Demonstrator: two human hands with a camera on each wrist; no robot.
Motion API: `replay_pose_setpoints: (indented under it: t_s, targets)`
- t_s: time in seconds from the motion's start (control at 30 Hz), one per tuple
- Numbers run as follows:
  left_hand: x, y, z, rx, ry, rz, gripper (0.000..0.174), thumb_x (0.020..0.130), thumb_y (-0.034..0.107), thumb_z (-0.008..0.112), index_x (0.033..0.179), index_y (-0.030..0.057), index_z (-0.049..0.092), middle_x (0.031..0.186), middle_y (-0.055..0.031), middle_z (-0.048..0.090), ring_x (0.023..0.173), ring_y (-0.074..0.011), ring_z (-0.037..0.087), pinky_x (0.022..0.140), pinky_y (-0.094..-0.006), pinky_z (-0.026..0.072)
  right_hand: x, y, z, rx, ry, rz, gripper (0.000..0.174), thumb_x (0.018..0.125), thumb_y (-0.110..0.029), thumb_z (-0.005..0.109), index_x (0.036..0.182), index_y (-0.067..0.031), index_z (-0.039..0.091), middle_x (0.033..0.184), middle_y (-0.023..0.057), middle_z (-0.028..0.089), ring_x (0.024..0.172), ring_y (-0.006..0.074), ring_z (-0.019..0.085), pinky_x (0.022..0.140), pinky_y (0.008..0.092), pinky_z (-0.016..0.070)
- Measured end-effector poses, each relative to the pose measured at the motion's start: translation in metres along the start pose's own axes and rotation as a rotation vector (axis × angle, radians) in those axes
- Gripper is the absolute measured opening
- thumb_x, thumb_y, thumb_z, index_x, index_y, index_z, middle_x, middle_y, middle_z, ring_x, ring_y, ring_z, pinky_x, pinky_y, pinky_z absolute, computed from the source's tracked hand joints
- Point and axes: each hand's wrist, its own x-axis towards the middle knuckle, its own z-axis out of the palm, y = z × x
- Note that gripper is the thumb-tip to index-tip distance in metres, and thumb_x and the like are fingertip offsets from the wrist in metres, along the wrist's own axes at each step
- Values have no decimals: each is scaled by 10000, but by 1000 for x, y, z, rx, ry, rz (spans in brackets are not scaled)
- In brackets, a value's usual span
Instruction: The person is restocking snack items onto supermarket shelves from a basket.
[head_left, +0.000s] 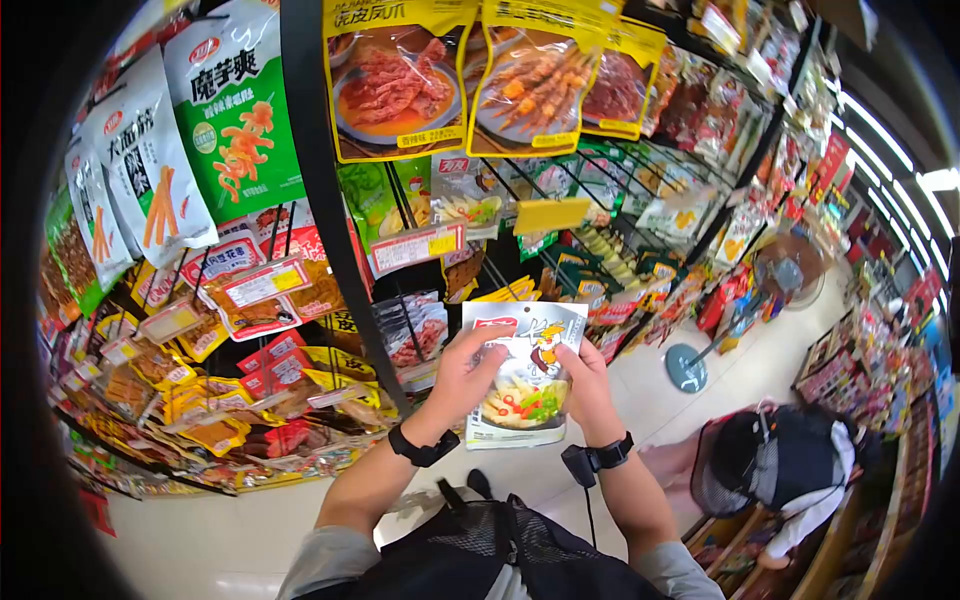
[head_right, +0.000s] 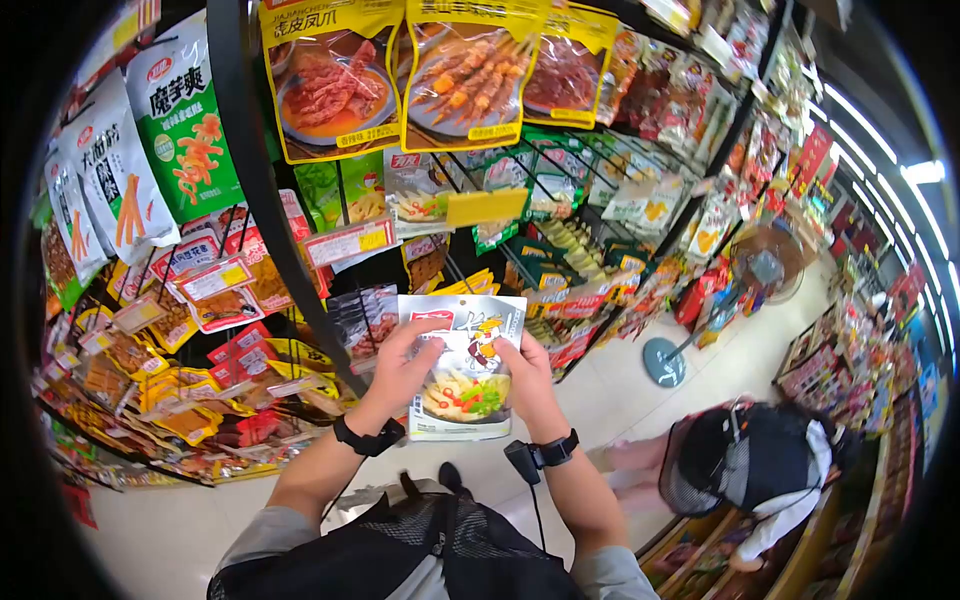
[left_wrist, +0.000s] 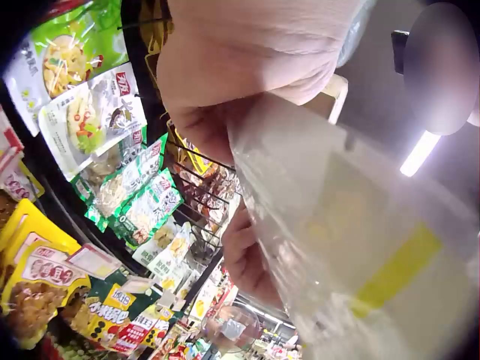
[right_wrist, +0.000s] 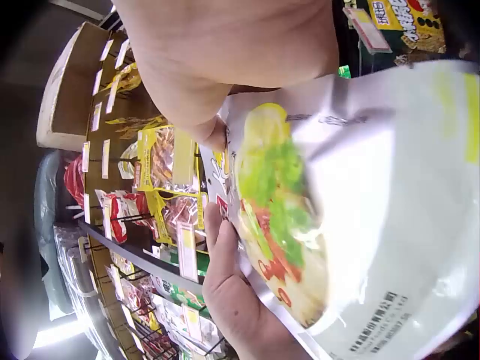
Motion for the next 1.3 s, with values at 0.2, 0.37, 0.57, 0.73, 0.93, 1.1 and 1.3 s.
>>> replay_pose_setpoints:
  t_s: [0.2, 0.37, 0.57, 0.73, 0.93, 1.1, 1.3]
  targets:
    - [83, -16, 1, -162, 97, 51, 296, 924, 53, 601, 1216, 33, 646, 1162, -101, 660, 1024, -167, 619, 870, -289, 487, 97, -38, 9, -35, -97, -5, 204, 976, -73, 568, 1158, -6, 631, 1091, 94, 698, 965, 179, 682, 856, 349, 554]
    - [115, -23, -3, -158, 145, 55, 317, 969, 106, 568, 1281, 71, 607, 1235, -90, 646, 1070, -166, 609, 916, -300, 475, 148, -48, 14, -14, -145, -46, 189, 967, -58, 568, 1132, -7, 645, 1097, 103, 701, 970, 188, 689, 848, 348, 560]
    - [133, -3, -9, -52, 108, 57, 358, 989, 120, 556, 1347, 110, 542, 1184, -67, 621, 1044, -153, 586, 928, -285, 459, 172, -57, 17, -11, -234, -89, 216, 958, -53, 568, 1165, -47, 629, 1138, 88, 688, 1019, 189, 672, 888, 344, 541]
    - [119, -11, 1, -35, 220, 50, 320, 961, 113, 609, 1279, 80, 620, 1139, -56, 653, 945, -119, 602, 838, -248, 478, 169, -46, 6, 0, -216, -27, 197, 925, 0, 573, 1106, 12, 650, 1073, 107, 705, 954, 193, 692, 858, 342, 557]
    - [104, -3, 5, 12, 291, -95, 307, 926, 65, 640, 1228, 13, 648, 1078, -72, 680, 868, -69, 593, 759, -214, 478, 167, -44, 0, 4, -294, 91, 191, 927, -12, 592, 1108, 15, 648, 1053, 84, 703, 925, 141, 674, 828, 305, 544]
    - [98, -9, 10, 109, 380, -21, 303, 895, 9, 665, 1195, -37, 651, 1055, -87, 677, 878, -83, 602, 759, -217, 477, 171, -38, -6, 14, -376, 144, 195, 936, -36, 615, 1122, 9, 653, 1054, 57, 700, 924, 108, 655, 822, 276, 521]
    - [99, -10, 19, 64, 429, -21, 275, 888, -3, 666, 1160, -44, 662, 1029, -99, 681, 880, -114, 624, 760, -235, 483, 172, -49, -2, -49, -443, 99, 244, 955, -87, 619, 1175, 16, 641, 1063, 20, 681, 932, 65, 608, 826, 247, 487]
